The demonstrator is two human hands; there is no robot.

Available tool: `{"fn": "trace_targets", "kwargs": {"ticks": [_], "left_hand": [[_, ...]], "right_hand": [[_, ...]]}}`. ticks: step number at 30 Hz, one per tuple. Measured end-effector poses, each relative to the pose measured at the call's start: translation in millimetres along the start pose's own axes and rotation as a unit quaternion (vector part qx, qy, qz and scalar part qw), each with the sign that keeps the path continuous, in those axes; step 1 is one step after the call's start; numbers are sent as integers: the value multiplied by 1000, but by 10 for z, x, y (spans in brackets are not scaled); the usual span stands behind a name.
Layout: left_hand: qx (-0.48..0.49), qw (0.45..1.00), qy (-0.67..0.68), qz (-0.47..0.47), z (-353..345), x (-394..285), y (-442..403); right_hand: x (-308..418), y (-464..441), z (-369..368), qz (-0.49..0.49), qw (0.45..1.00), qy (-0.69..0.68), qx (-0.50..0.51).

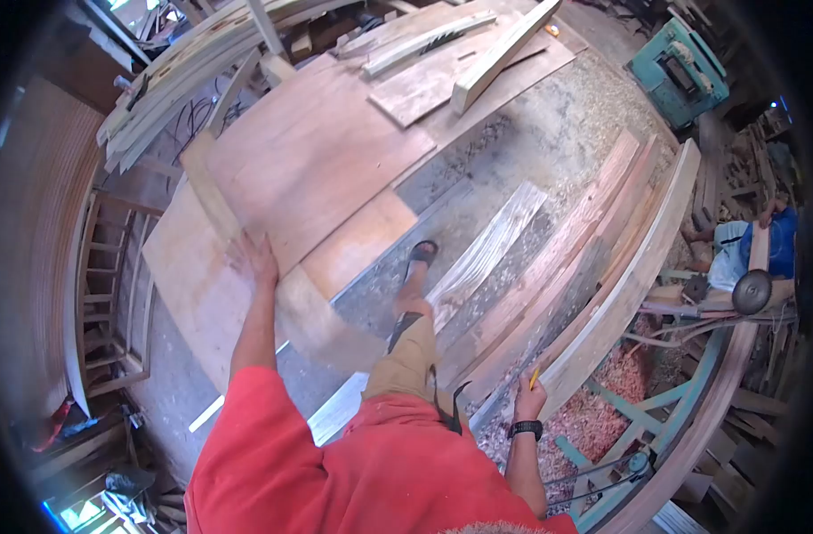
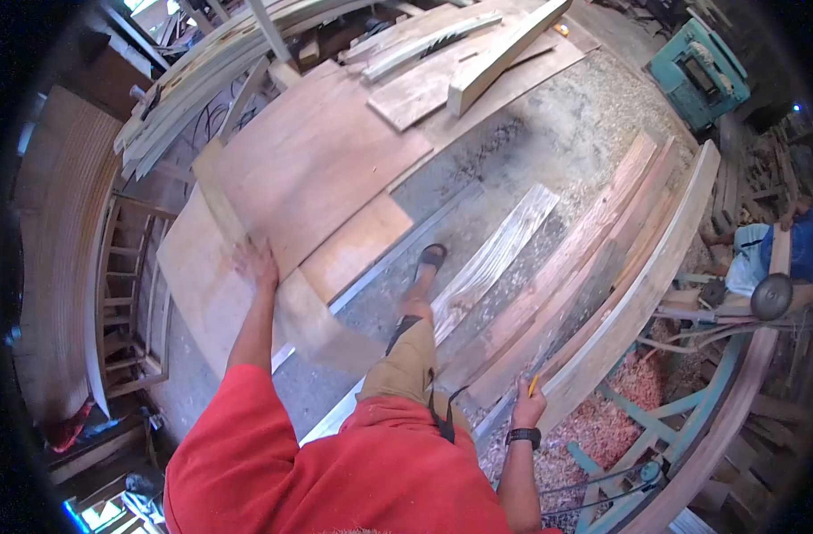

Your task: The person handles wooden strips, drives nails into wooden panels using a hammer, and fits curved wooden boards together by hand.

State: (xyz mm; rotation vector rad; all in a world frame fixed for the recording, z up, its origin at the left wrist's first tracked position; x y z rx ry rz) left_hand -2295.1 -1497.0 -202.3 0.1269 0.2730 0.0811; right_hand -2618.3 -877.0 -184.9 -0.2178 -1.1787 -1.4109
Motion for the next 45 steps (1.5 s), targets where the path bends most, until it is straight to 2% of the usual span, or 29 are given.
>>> {"fn": "trace_targets", "kwargs": {"ticks": [2,4,5,7,9,13,15,17,18,21,22,24,25,27,28,29,31,32,34,36,38,40,42,45], "left_hand": [[-32,999,19,-31,-46,88,-6],[-49,997,26,-51,3,48,76],[-53,997,25,-55,52,37,111],[-70,993,35,-88,-31,121,50],[-58,993,54,-83,-10,120,61],[-46,995,18,-88,50,110,61],[-18,993,7,-113,74,191,51],[-6,993,41,-115,112,195,-3],[19,989,40,-139,140,220,-21],[68,989,106,-71,210,274,-124],[80,986,131,-62,195,259,-175],[75,996,24,-38,244,111,-195],[87,994,26,-62,222,-35,-232],[-28,982,44,-182,269,-464,-266],[-42,962,31,-267,281,-783,-339],[-41,958,39,-281,283,-1115,-403],[89,917,210,-326,358,-2048,-376],[91,912,216,-336,397,-2430,-364],[289,843,303,-338,401,-3179,-326],[388,777,367,-332,360,-3788,-214],[403,743,279,-456,584,-4572,9],[495,718,255,-418,594,-5034,247],[473,669,252,-515,291,-5422,468],[524,670,182,-493,-13,-6124,1008]], "right_hand": [[587,-286,-18,15,1000,-20,-8],[1213,-712,-105,155,986,17,-61],[1471,-973,-168,154,986,16,-63],[2040,-1552,-272,249,966,51,-51],[2703,-2057,-431,192,980,34,-33],[3702,-2877,-813,195,980,-35,30],[4092,-2927,-954,236,969,28,68],[4021,-3018,-1117,247,964,79,65],[3976,-2930,-1135,215,966,111,86],[3809,-2739,-1102,94,956,246,130],[3677,-2705,-1040,76,961,241,109],[3352,-2626,-935,44,943,291,153],[3255,-2585,-842,29,950,283,132],[3156,-2543,-628,56,958,274,57],[3142,-2516,-524,50,961,269,41],[3140,-2502,-407,48,968,245,-6],[3070,-2533,-186,49,973,216,-66],[2886,-2593,-119,6,979,187,-81],[2632,-2648,14,-59,981,147,-111],[2247,-2688,80,-72,977,152,-135],[2094,-2606,99,-80,976,162,-123],[2002,-2569,134,-94,977,173,-86],[1792,-2662,255,-106,974,184,-74],[1702,-2994,439,-160,971,166,-63]]}}
Point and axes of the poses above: each hand's wrist, its own y-axis away from the middle knuckle, its own z-axis out of the back of the hand, x = y × z, the point moved 1 cm from there along -y, towards the middle knuckle, and after that the axes turned 11 degrees about x, right-handed, at the moved point
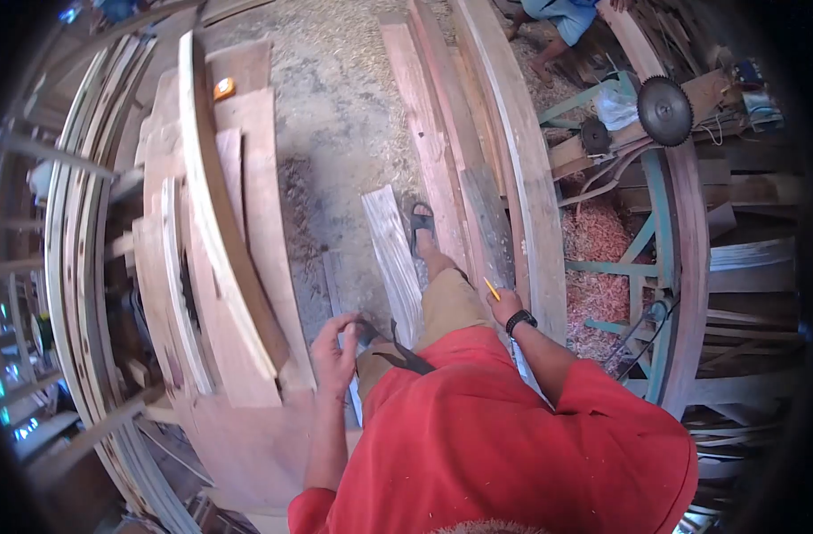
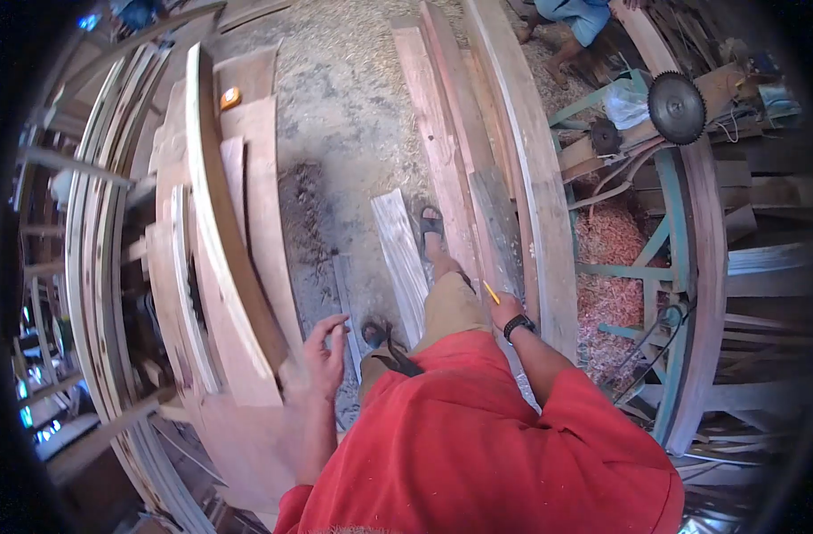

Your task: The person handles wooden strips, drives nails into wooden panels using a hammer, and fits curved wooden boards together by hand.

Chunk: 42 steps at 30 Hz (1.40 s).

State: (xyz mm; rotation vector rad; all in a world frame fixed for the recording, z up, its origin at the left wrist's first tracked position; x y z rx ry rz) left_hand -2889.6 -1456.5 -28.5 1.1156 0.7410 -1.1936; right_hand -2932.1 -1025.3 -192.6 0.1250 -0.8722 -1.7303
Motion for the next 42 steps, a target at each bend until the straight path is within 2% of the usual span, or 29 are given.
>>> {"fn": "trace_targets", "kwargs": {"ticks": [2,3,5,6,8,10,12,13,16,17,18,21,24,25,26,28,29,30,31,32,34,36,38,40,41,42], "left_hand": [[47,996,77,4,-383,104,-643],[65,995,74,-5,-524,61,-925],[94,993,54,47,-787,-11,-1452],[115,991,47,43,-852,-66,-1696],[189,978,26,78,-929,-197,-2138],[216,973,-9,76,-973,-219,-2566],[191,980,21,42,-970,-293,-2989],[194,980,7,45,-937,-388,-3212],[221,973,-38,48,-757,-663,-3888],[218,975,-26,28,-707,-569,-4120],[231,972,-32,25,-644,-590,-4341],[261,964,-35,29,-466,-703,-5017],[312,947,-33,71,-251,-741,-5743],[321,946,-40,29,-229,-796,-6005],[353,932,-65,52,-172,-853,-6262],[394,916,-69,-7,-188,-923,-6789],[407,910,-72,-10,-231,-990,-7063],[442,887,-130,-39,-251,-1077,-7360],[472,859,-185,-71,-323,-1157,-7638],[486,845,-208,-79,-442,-1169,-7918],[512,807,-266,-125,-774,-1820,-8240],[519,816,-179,-184,-1274,-2015,-8536],[546,808,-123,-184,-1854,-2497,-8579],[572,791,-88,-199,-2510,-2959,-8479],[600,773,-70,-194,-2864,-3115,-8435],[626,754,-52,-190,-3238,-3268,-8398]], "right_hand": [[101,-242,244,-34,998,-40,-34],[15,-489,271,-17,998,-53,-41],[-218,-1138,252,-18,994,-81,-77],[-260,-1312,255,-8,991,-98,-88],[-148,-1517,496,-55,982,-163,-83],[-55,-1743,792,-90,966,-230,-80],[27,-1901,1020,-76,974,-213,-9],[50,-1965,1131,-79,973,-216,-8],[58,-2217,1290,-107,962,-245,-49],[70,-2265,1375,-157,947,-278,-21],[54,-2359,1362,-165,943,-288,-27],[121,-2536,1393,-192,921,-329,-85],[347,-2560,1322,-192,918,-332,-105],[588,-2434,1423,-178,914,-347,-117],[864,-2363,1538,-188,906,-358,-127],[1305,-2196,1538,-295,876,-371,-88],[1427,-2179,1291,-284,846,-420,-166],[1551,-2188,1000,-270,809,-464,-239],[1651,-2196,940,-290,827,-417,-243],[1890,-2169,1141,-314,802,-429,-271],[2122,-2247,1330,-347,788,-436,-260],[2255,-2399,1513,-339,789,-427,-283],[2292,-2663,1710,-330,788,-417,-310],[2230,-2920,1903,-371,699,-524,-314],[2207,-3059,2066,-368,716,-482,-346],[2248,-3169,2303,-371,709,-488,-349]]}}
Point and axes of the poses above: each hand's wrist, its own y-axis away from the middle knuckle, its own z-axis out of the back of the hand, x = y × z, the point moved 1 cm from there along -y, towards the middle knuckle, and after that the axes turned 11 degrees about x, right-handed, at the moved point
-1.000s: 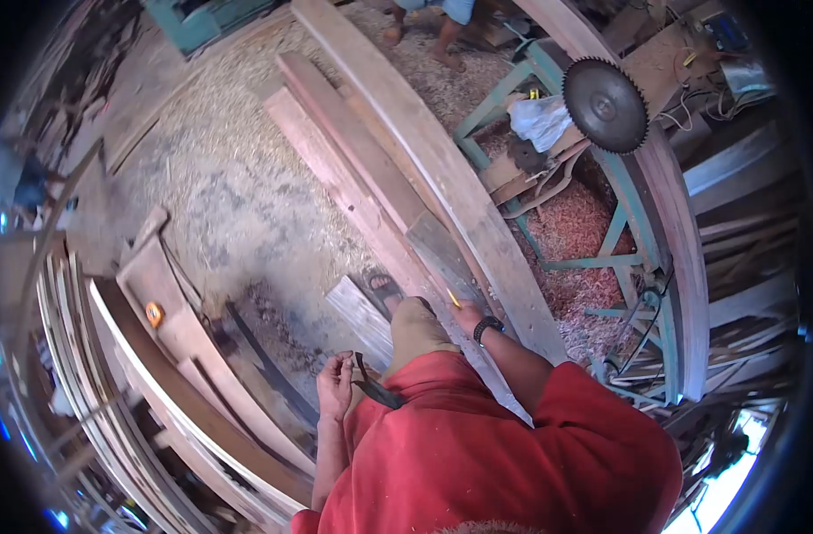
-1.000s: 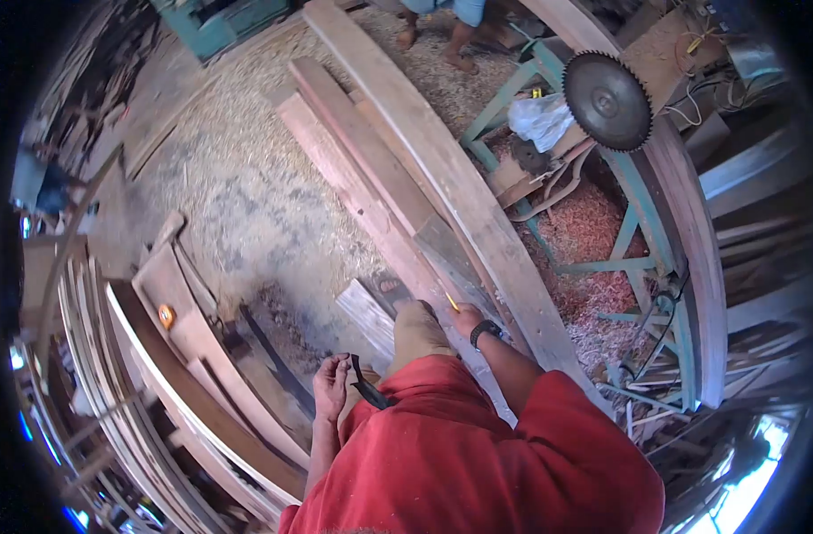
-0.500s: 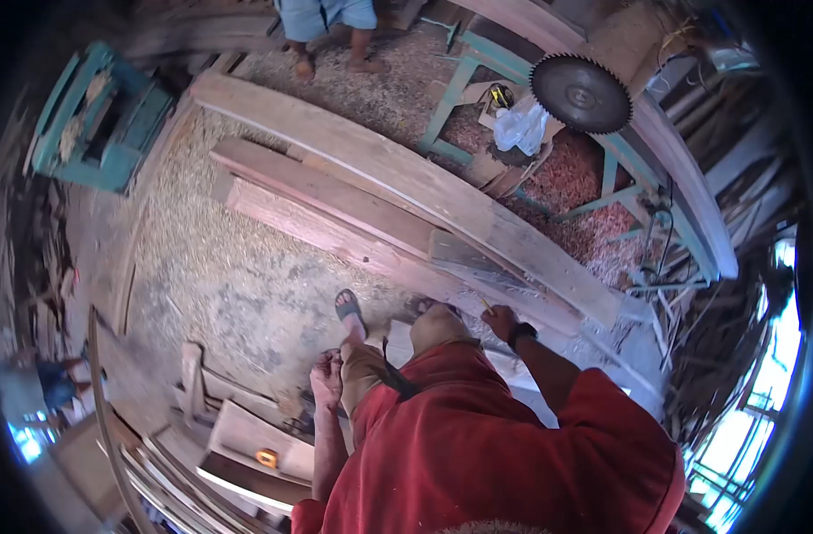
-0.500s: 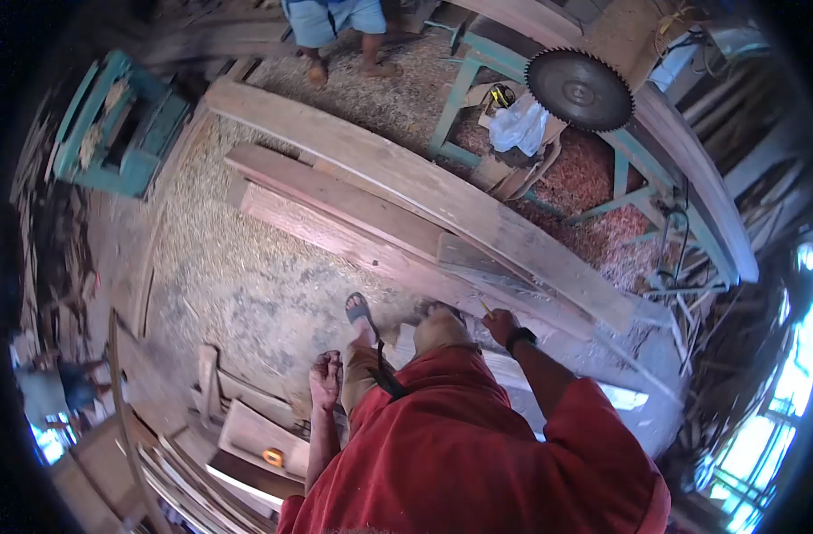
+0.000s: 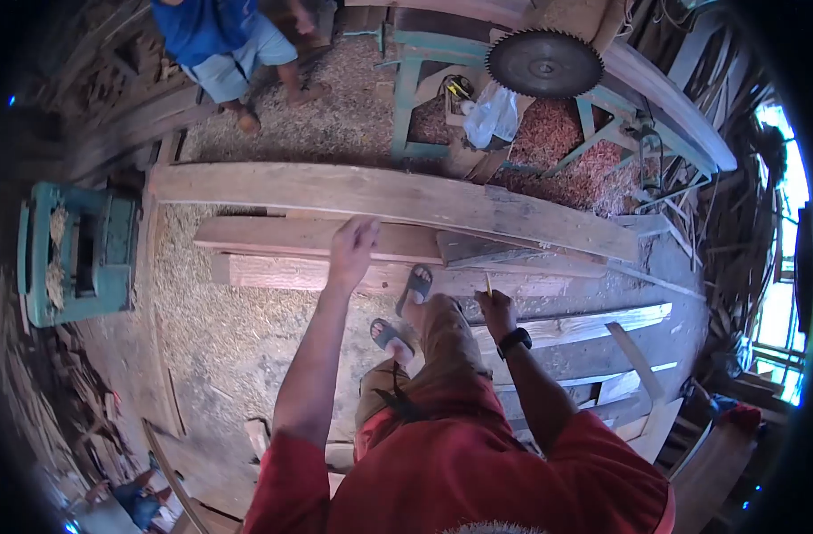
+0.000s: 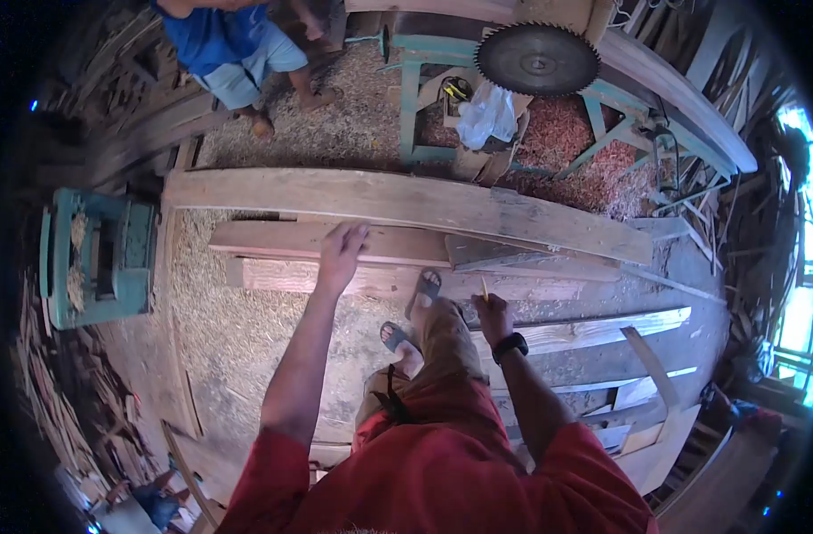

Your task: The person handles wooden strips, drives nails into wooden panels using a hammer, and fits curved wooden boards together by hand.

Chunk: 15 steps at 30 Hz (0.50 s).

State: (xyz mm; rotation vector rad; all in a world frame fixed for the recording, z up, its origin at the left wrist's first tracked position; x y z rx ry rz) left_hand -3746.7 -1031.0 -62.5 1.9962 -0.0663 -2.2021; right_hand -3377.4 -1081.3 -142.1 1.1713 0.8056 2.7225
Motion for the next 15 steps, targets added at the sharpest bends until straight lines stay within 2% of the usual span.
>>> {"fn": "trace_targets", "kwargs": {"ticks": [2,3,6,8,11,14,15], "left_hand": [[42,998,-42,-5,-154,-228,-820],[41,998,-51,-12,-262,-346,-1213],[33,993,-111,-14,-555,-591,-2291],[5,983,-182,-34,-725,-551,-2880],[-27,974,-224,-13,-916,-576,-3385],[20,977,-213,12,-992,-486,-3723],[21,962,-271,15,-1011,-386,-3878]], "right_hand": [[564,-132,1,35,984,-174,-10],[673,-259,-8,14,989,-147,-7],[891,-600,-181,39,948,-315,-1],[1035,-686,-290,35,932,-361,-10],[1021,-803,-359,16,908,-418,-7],[884,-768,-544,2,873,-487,-8],[847,-732,-572,-20,875,-483,-14]]}}
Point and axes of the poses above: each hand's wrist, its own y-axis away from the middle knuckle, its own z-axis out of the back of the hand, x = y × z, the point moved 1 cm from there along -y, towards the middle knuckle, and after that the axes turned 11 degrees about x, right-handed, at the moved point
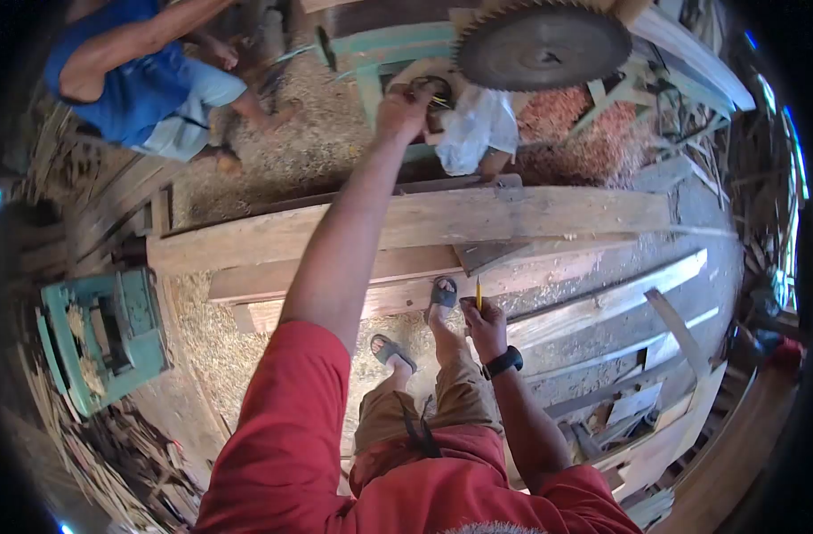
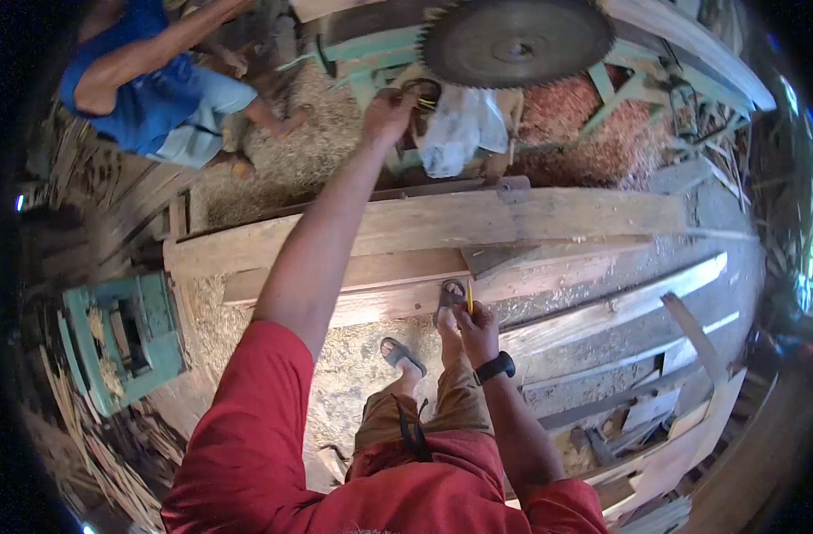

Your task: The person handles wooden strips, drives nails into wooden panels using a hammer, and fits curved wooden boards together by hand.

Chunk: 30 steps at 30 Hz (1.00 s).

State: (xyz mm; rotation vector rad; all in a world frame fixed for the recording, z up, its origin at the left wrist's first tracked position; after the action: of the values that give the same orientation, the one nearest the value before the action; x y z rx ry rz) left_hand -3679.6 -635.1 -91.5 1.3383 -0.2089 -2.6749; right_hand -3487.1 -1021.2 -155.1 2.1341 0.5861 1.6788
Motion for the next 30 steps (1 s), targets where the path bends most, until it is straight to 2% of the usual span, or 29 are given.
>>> {"fn": "trace_targets", "kwargs": {"ticks": [1,2,3,5,6,7,8,9,11,13,14,15,17,18,19,20,22,23,24,25,26,27,30], "left_hand": [[11,998,-56,-2,-102,96,-102],[65,992,-96,39,50,-83,73],[92,985,-80,121,23,-94,19],[40,988,-149,19,-16,94,-164],[39,981,-192,13,-47,245,-366],[28,977,-210,-3,-10,206,-378],[47,991,-125,-29,-56,452,-617],[42,991,-129,-14,-56,264,-500],[34,989,-141,5,-12,124,-381],[39,988,149,33,13,275,-427],[53,947,317,25,-6,416,-548],[16,917,398,-13,72,308,-364],[-8,871,492,15,293,207,86],[-28,854,518,-39,289,450,206],[-19,865,500,-16,411,343,669],[7,874,485,24,483,418,1001],[76,896,438,4,446,872,1647],[95,885,455,32,396,877,2035],[173,879,441,52,353,1017,2350],[190,870,447,80,275,1085,2636],[237,872,420,84,230,1110,2827],[270,836,470,90,157,1101,2962],[299,875,372,82,53,1148,2983]], "right_hand": [[-59,91,58,-19,999,5,-28],[-97,150,115,-21,999,32,-26],[-196,229,131,-17,998,32,-53],[-414,351,152,-18,993,57,-100],[-529,389,118,-3,991,51,-121],[-539,440,136,-51,991,62,-105],[-786,390,156,-56,976,176,-118],[-583,484,44,-78,971,175,-145],[-801,439,-11,-7,977,140,-159],[-579,508,-54,-48,982,131,-126],[-636,429,-97,-40,988,81,-127],[-787,375,-116,5,992,-8,-123],[-638,322,-207,4,992,-72,-102],[-547,297,-260,8,993,-85,-80],[-489,213,-312,10,995,-83,-59],[-311,143,-415,0,994,-103,-41],[20,-22,-557,-4,992,-124,13],[142,-108,-650,-5,992,-121,21],[268,-191,-763,4,993,-114,29],[358,-245,-798,12,993,-108,36],[252,-354,-786,8,994,-84,74],[243,-389,-822,6,994,-81,77],[240,-489,-880,-8,983,-165,79]]}}
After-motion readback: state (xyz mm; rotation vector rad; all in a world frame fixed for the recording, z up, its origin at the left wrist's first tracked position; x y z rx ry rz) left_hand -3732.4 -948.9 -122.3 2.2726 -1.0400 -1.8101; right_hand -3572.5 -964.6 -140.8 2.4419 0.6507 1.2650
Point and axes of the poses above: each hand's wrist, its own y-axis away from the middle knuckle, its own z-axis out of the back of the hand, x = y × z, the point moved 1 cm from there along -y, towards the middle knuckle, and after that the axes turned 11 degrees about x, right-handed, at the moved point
